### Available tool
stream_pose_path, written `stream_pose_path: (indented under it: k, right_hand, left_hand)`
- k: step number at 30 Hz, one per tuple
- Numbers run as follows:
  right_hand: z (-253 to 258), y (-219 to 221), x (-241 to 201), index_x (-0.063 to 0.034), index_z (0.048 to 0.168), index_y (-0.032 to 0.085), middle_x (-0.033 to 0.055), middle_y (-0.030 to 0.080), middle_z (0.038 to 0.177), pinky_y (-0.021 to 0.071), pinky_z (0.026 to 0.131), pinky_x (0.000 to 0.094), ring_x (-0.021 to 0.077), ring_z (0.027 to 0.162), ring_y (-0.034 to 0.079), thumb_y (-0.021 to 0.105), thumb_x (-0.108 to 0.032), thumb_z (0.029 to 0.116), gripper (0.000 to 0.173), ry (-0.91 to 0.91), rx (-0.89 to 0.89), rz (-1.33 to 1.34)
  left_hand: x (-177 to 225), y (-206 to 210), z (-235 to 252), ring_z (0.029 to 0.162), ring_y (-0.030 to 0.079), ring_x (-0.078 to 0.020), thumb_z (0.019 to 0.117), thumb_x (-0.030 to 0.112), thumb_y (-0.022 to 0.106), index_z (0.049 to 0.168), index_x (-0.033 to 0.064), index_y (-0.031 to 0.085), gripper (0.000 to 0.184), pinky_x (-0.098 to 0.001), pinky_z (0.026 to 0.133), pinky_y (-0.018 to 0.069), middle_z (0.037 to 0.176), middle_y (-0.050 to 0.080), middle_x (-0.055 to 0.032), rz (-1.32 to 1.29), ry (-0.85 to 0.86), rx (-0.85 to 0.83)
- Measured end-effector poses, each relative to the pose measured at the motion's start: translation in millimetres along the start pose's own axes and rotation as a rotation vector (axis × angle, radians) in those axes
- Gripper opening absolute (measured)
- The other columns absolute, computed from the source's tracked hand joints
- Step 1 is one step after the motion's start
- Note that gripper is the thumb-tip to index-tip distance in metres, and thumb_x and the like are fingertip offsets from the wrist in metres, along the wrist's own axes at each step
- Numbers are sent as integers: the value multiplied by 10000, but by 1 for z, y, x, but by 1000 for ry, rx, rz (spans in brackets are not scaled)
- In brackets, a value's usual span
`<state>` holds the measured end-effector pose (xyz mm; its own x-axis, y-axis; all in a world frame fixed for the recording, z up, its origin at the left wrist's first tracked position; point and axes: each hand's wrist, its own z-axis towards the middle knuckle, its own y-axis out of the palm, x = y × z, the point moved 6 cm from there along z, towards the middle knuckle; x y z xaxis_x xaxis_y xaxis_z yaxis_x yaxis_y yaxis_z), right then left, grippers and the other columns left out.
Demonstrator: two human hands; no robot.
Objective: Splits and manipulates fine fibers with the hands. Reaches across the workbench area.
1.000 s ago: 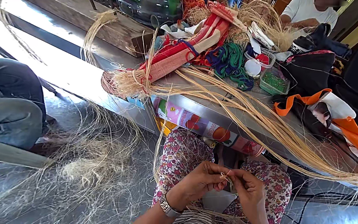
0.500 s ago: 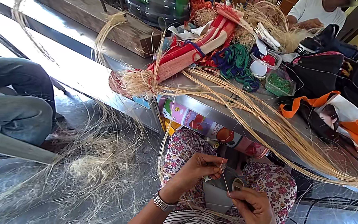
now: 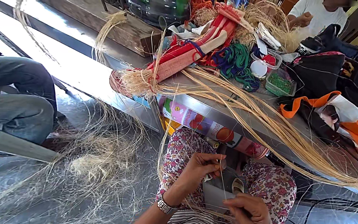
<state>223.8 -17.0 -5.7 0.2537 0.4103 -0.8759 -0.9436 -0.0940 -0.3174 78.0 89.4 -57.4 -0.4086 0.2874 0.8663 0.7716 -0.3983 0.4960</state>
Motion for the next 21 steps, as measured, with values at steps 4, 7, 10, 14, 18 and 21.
stream_pose_path:
  k: [4,7,10,14,18,21]
  right_hand:
    - [1,-25,9,-183,1080,777,-99,689,831,473,599,70,-100,662,558,643,-118,985,177,83,119,205]
    - [4,-37,20,-162,1048,788,-113,697,831,469,571,75,-101,640,551,667,-172,975,142,196,94,254]
    - [2,-38,26,-45,1048,761,-100,696,796,478,582,88,-101,643,560,636,-149,979,177,307,18,111]
    - [-7,-38,23,38,1014,749,-47,716,814,453,603,71,-130,652,533,593,-50,975,183,332,-73,1]
    - [-12,-41,8,-3,984,756,-12,760,891,509,756,88,-102,787,623,587,-132,1017,215,160,-77,-55]
    - [-15,-34,-4,2,987,744,21,748,878,497,742,96,-73,781,620,561,-176,1045,261,84,-112,-15]
  left_hand:
    - [5,2,-4,705,704,-36,907,-86,586,1178,25,717,321,-203,672,608,853,746,59,173,47,-41]
    - [6,-2,-4,688,702,-46,896,-82,580,1185,35,724,343,-207,654,606,828,745,51,100,35,-16]
    - [13,-12,-3,677,703,-61,886,-82,578,1185,34,726,353,-215,649,606,814,745,35,44,46,26]
    - [26,-23,-1,712,711,-55,906,-71,584,1214,18,703,341,-217,684,613,838,746,58,169,168,48]
    - [32,-28,-1,724,691,-13,910,-57,618,1176,-14,706,283,-178,685,602,894,727,42,412,292,120]
    - [29,-23,-2,720,679,5,899,-60,621,1154,-31,716,274,-157,684,593,894,708,12,490,317,197]
